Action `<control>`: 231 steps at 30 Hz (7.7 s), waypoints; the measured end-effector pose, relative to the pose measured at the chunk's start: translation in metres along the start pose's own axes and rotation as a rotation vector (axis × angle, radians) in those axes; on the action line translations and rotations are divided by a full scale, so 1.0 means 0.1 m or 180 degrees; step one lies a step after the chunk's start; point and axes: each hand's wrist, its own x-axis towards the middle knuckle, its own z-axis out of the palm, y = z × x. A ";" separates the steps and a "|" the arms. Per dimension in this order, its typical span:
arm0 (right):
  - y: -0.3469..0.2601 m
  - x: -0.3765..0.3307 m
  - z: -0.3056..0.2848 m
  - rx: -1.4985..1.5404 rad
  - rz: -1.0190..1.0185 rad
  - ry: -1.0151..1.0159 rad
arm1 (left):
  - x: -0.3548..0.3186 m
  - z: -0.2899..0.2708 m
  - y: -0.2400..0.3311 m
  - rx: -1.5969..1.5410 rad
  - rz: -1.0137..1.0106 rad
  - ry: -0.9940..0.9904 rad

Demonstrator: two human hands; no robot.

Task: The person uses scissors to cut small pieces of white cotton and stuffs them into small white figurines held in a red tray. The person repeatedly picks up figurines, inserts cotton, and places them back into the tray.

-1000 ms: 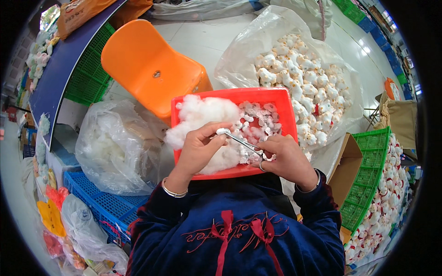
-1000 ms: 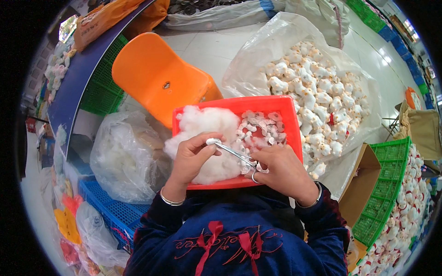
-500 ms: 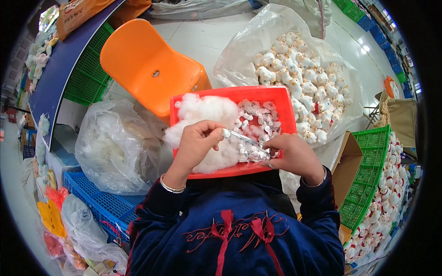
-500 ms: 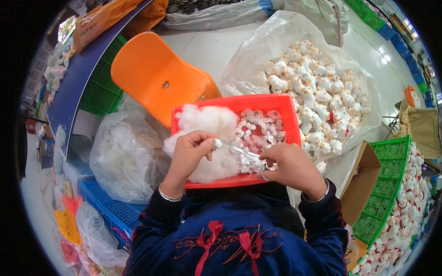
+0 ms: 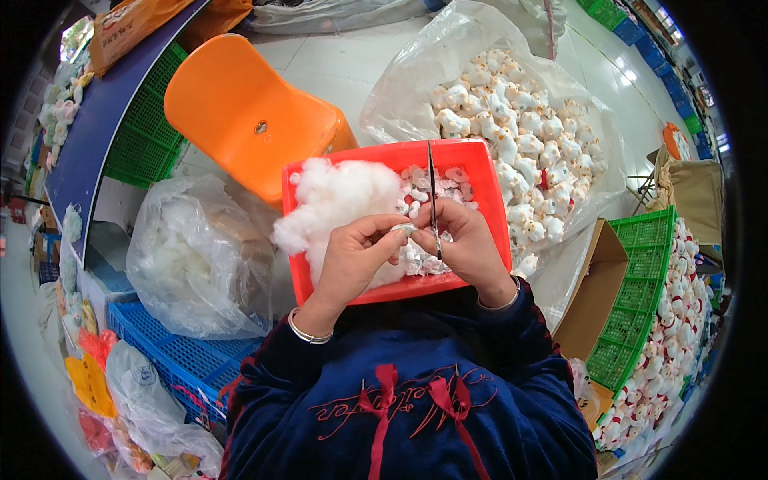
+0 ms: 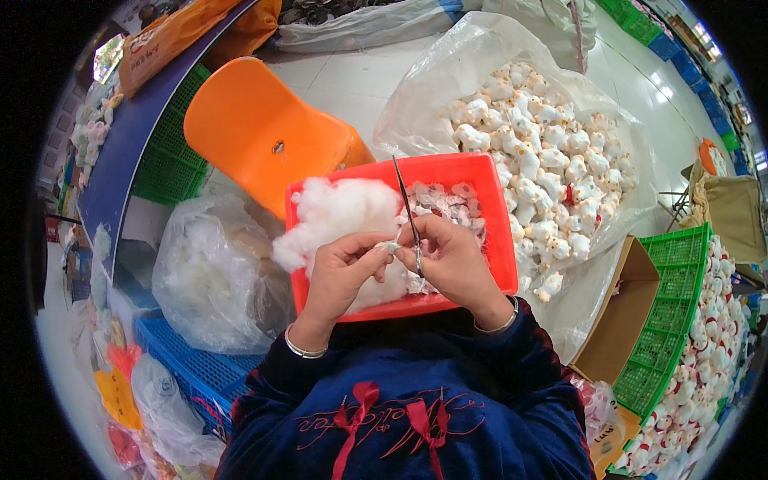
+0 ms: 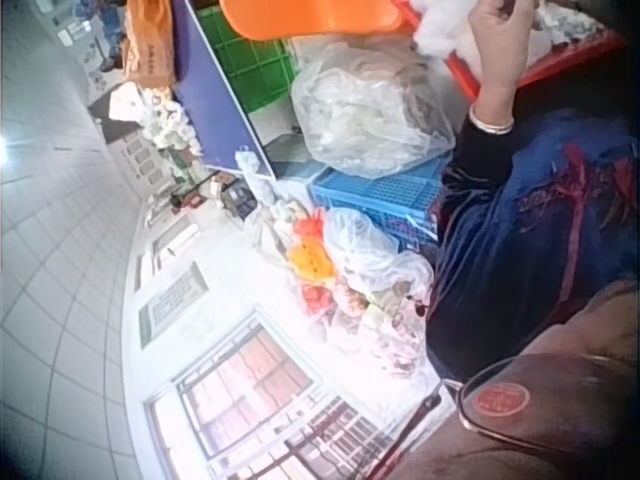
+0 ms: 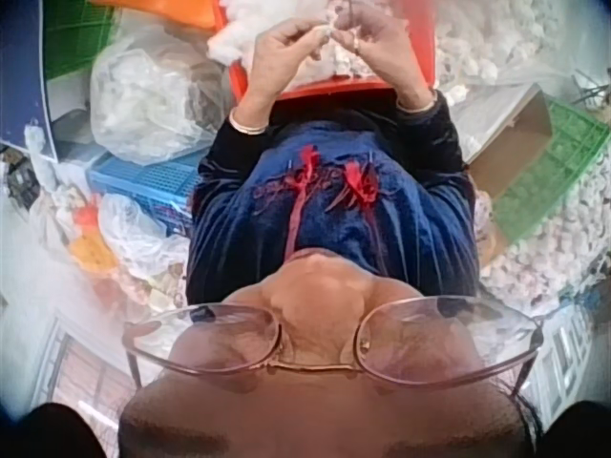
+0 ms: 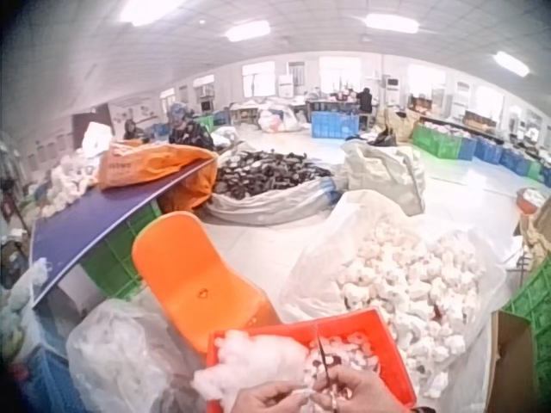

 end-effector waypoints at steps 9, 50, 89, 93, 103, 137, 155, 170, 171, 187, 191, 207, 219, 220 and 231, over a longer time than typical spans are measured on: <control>0.07 -0.23 -0.10 0.0197 0.0023 -0.0012 | 0.00 0.07 -0.10 0.0177 -0.0135 -0.0410; -0.42 -0.50 -0.42 -0.2046 -0.0280 -0.1109 | -0.13 -0.18 -0.42 -0.0473 0.0181 0.0382; -0.34 -0.63 -0.27 -0.3453 -0.0732 -0.0696 | -0.10 -0.41 -0.21 0.0104 -0.0245 -0.0419; -0.41 -0.59 -0.42 -0.3304 -0.0662 -0.0470 | -0.09 -0.43 -0.28 -0.0441 -0.0317 -0.0047; -0.26 -0.62 -0.16 -0.2989 -0.0618 -0.0378 | -0.13 -0.29 -0.36 -0.0977 -0.0147 0.0373; -0.48 -0.54 -0.37 -0.3712 -0.0704 -0.0760 | -0.15 -0.36 -0.37 -0.0578 -0.0162 -0.0020; -0.60 -0.47 -0.36 -0.3460 -0.0768 -0.0752 | -0.15 -0.33 -0.33 -0.0056 -0.0021 -0.0063; -0.66 -0.54 -0.37 -0.3902 -0.0591 -0.0986 | -0.21 -0.26 -0.31 0.0088 -0.0089 -0.0056; -0.66 -0.53 -0.36 -0.3909 -0.0573 -0.1041 | -0.22 -0.24 -0.31 0.0155 -0.0110 -0.0071; -0.49 -0.21 -0.90 -0.4820 -0.0019 -0.0724 | -0.21 -0.15 -0.38 0.1113 -0.0217 -0.0368; -0.35 0.05 -0.95 -0.5141 -0.0024 -0.0825 | -0.20 -0.23 -0.40 0.1021 -0.0249 -0.0369; -0.51 0.18 -0.92 -0.5325 0.0148 -0.0946 | -0.21 -0.29 -0.40 0.0854 -0.0264 -0.0373; -0.18 0.26 -0.69 -0.5272 0.0487 -0.1808 | -0.24 -0.33 -0.35 0.0724 -0.0186 -0.0290; -0.27 0.23 -0.73 -0.4954 0.0424 -0.1774 | -0.24 -0.34 -0.35 0.0706 -0.0202 -0.0265; -0.76 -0.02 -0.69 -0.3021 -0.0355 -0.2016 | -0.16 -0.03 -0.20 -0.0930 -0.0374 -0.0291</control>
